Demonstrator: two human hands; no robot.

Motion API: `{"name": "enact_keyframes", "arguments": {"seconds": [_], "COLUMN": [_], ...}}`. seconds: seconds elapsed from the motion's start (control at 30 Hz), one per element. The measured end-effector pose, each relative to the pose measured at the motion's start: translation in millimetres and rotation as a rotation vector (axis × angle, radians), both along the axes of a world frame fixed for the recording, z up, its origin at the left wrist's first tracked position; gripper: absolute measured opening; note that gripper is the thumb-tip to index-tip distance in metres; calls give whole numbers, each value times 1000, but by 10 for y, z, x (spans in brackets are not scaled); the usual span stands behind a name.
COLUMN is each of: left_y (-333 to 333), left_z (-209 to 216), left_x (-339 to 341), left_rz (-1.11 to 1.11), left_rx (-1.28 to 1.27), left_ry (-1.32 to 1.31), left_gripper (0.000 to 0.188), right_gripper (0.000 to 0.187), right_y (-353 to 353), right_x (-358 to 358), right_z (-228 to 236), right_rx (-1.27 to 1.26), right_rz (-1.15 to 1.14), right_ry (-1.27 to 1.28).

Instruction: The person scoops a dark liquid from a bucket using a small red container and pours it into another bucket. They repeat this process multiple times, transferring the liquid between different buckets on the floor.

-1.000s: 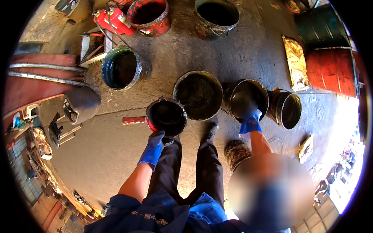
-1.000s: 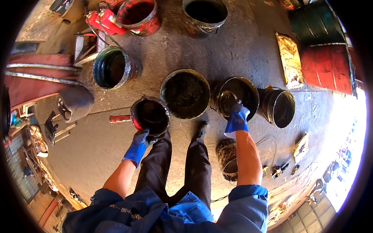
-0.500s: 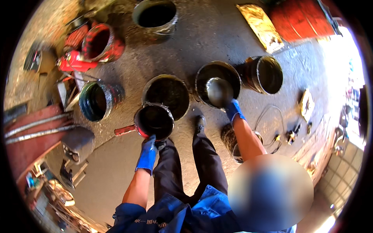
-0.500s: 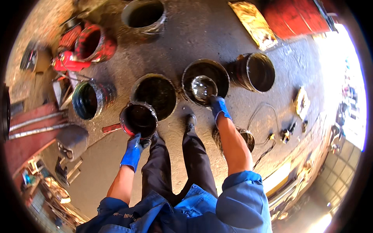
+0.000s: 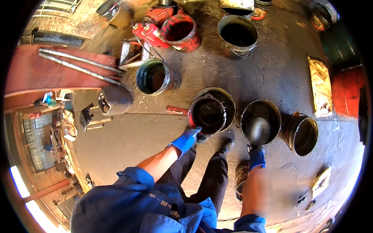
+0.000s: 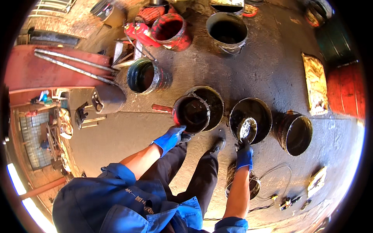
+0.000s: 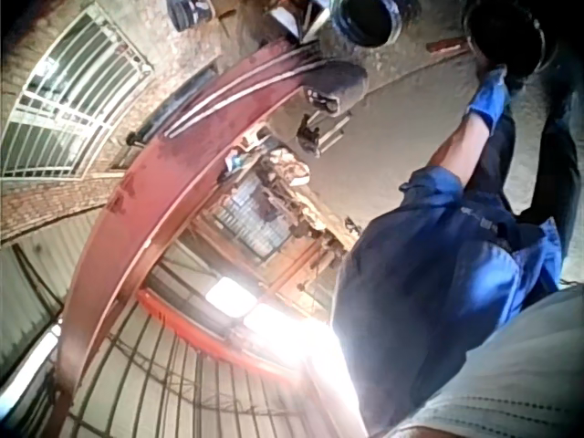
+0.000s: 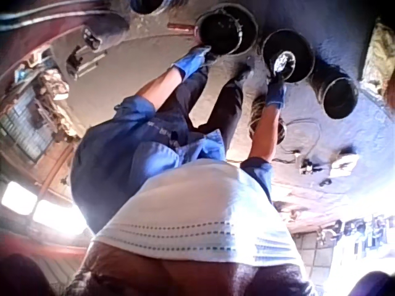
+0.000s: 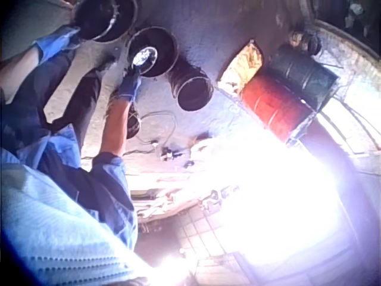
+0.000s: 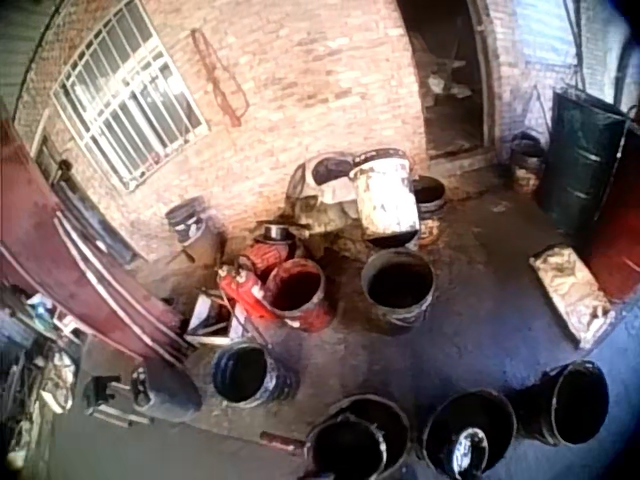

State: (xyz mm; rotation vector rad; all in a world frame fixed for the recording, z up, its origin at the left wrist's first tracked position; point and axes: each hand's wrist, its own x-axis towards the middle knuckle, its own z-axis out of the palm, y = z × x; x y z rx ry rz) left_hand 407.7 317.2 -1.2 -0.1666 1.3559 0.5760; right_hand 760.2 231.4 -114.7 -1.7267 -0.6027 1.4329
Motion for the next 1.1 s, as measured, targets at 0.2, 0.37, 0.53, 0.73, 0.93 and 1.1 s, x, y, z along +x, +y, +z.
{"name": "enact_keyframes", "arguments": {"seconds": [0.2, 0.37, 0.53, 0.73, 0.93, 1.1], "left_y": [145, 83, 159, 166, 534, 852], "left_z": [83, -98, -141, -148, -325, -43], "left_x": [-130, -630, -1021, -1952, -2947, -3290], "left_rz": [0, 39, 37, 211, 318, 290], "left_rx": [80, 113, 177, 90, 79, 49], "left_ry": [-32, 46, 72, -21, 27, 163], "left_gripper": [28, 27, 29, 32, 34, 30], "right_gripper": [24, 24, 24, 27, 24, 31], "right_y": [22, 91, 162, 200, 171, 464], "right_x": [251, 171, 311, -36, 74, -478], "right_z": [-155, -122, -76, 145, 6, 492], "right_rx": [-83, -60, -150, -218, -18, 63], "right_rz": [-177, -34, -353, -605, -298, -244], "right_ry": [331, 262, 503, 516, 312, 138]}}
